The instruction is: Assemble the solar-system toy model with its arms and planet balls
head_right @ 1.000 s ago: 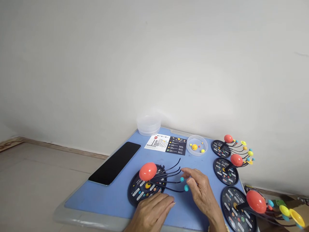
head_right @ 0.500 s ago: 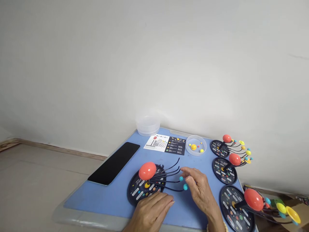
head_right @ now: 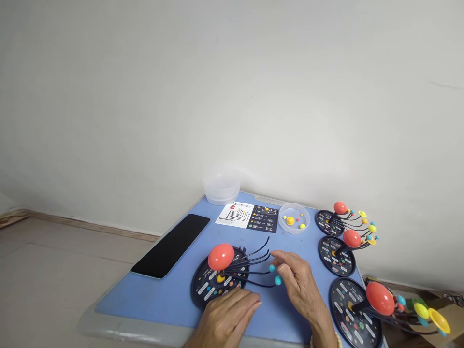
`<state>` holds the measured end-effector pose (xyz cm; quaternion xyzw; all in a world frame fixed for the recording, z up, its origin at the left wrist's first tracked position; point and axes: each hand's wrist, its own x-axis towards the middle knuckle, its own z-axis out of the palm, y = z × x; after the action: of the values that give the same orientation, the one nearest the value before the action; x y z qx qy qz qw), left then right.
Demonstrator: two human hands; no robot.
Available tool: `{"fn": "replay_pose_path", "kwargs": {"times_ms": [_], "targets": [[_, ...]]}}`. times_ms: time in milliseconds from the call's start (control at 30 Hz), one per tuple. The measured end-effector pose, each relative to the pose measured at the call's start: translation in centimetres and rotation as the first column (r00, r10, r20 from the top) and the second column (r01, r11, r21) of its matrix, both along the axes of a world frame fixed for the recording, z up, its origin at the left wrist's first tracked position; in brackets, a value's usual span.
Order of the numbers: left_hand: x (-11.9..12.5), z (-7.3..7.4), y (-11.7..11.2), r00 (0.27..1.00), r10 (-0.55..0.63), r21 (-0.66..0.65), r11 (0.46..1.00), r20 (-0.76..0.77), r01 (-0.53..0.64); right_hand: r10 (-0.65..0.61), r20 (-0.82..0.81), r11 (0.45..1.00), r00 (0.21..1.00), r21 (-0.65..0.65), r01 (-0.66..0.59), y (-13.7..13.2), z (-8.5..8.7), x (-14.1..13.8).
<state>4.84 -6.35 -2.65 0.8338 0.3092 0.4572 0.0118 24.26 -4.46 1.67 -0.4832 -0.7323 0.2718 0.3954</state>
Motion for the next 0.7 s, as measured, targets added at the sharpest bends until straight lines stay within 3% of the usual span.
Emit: {"fn": "replay_pose_path", "kwargs": {"times_ms": [400, 700], "targets": [[0.00, 0.11, 0.05, 0.999, -0.028, -0.022, 0.999, 0.015, 0.028, 0.009, -0.005, 1.000, 1.000, 0.005, -0.009, 0.33, -0.20, 0.15], [0.07, 0.32, 0.26, 0.997, -0.031, 0.011, 0.999, 0.067, 0.031, -0.085, -0.045, 0.996, 0.995, -0.020, 0.084, 0.88, -0.21, 0.30]]}}
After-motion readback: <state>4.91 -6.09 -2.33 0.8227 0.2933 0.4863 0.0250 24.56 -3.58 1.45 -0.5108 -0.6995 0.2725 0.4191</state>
